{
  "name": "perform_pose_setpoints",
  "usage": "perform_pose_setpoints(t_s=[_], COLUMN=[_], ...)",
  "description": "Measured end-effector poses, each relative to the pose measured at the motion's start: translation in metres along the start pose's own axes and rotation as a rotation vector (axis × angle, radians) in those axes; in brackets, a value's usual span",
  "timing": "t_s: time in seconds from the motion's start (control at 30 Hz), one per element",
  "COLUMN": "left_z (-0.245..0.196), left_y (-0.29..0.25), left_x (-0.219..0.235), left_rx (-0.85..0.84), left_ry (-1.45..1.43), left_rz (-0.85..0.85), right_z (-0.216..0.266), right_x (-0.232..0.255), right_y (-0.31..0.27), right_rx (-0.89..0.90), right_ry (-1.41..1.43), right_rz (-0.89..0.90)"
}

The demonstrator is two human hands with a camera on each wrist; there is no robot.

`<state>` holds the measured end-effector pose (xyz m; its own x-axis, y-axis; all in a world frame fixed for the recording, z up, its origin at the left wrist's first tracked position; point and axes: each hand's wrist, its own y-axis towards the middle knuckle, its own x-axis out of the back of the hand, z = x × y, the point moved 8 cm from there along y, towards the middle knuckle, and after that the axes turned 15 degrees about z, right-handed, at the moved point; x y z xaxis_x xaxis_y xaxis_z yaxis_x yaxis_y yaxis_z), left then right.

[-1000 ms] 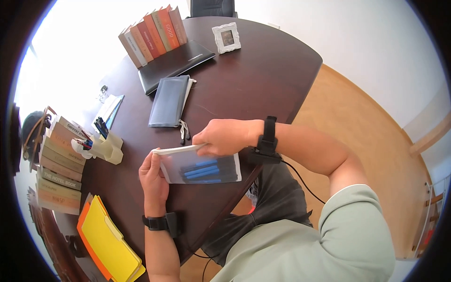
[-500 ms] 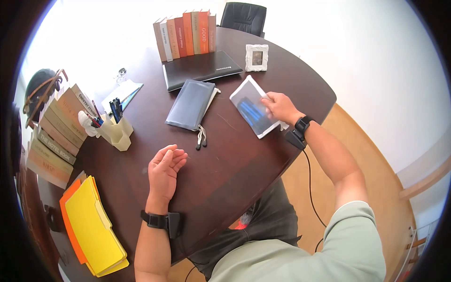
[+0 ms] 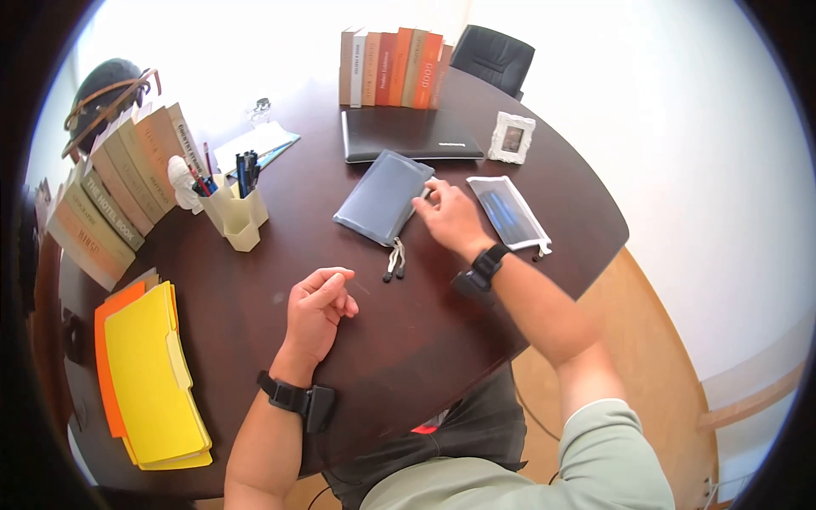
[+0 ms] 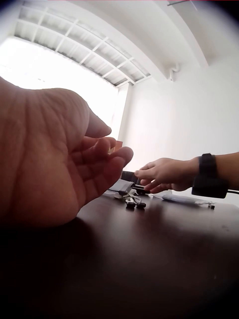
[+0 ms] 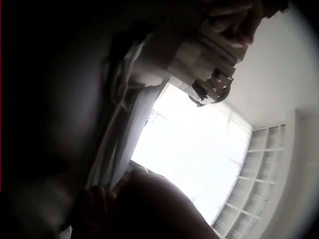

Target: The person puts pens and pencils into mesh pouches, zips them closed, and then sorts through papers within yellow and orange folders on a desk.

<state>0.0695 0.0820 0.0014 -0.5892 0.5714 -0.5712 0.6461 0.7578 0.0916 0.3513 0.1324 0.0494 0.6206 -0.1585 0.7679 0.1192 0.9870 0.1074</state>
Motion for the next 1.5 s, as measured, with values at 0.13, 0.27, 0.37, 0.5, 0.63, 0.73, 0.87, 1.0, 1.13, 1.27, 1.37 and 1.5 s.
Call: perform_pose_setpoints(t_s=[0.13, 0.27, 0.37, 0.5, 0.63, 0.73, 0.87, 1.0, 1.13, 1.27, 1.37, 1.5], left_z=[-0.004, -0.007, -0.004, -0.004, -0.005, -0.002, -0.001, 0.0, -0.001, -0.005, -0.005, -0.003], left_y=[-0.004, -0.003, -0.003, -0.004, -0.003, -0.002, -0.002, -0.004, -0.004, -0.004, -0.004, -0.001], left_x=[0.001, 0.006, 0.01, 0.013, 0.014, 0.015, 0.017, 0.022, 0.03, 0.031, 0.028, 0.018], left_rx=[0.028, 0.005, -0.01, -0.019, -0.035, -0.068, -0.084, -0.123, -0.207, -0.278, -0.279, -0.201], left_ry=[-0.021, -0.096, -0.159, -0.226, -0.266, -0.323, -0.341, -0.381, -0.403, -0.392, -0.358, -0.3], left_rz=[-0.031, -0.045, -0.047, -0.049, -0.054, -0.039, -0.038, -0.073, -0.14, -0.178, -0.18, -0.121], right_z=[0.021, 0.015, 0.02, 0.001, 0.029, 0.032, 0.041, 0.044, 0.06, 0.068, 0.081, 0.097], right_x=[-0.04, -0.061, -0.05, -0.057, -0.06, -0.072, -0.075, -0.065, -0.039, -0.031, -0.033, -0.05], right_y=[0.01, 0.007, 0.0, 0.004, -0.015, -0.018, -0.022, -0.02, -0.03, -0.041, -0.051, -0.059], right_rx=[-0.049, -0.058, -0.051, 0.028, 0.003, 0.024, 0.08, 0.097, 0.216, 0.312, 0.317, 0.267], right_ry=[-0.086, -0.09, -0.032, 0.236, 0.409, 0.343, 0.33, 0.467, 0.623, 0.816, 0.862, 0.706], right_rz=[-0.045, -0.082, -0.029, 0.064, 0.176, 0.232, 0.196, 0.111, -0.087, -0.109, 0.029, 0.357])
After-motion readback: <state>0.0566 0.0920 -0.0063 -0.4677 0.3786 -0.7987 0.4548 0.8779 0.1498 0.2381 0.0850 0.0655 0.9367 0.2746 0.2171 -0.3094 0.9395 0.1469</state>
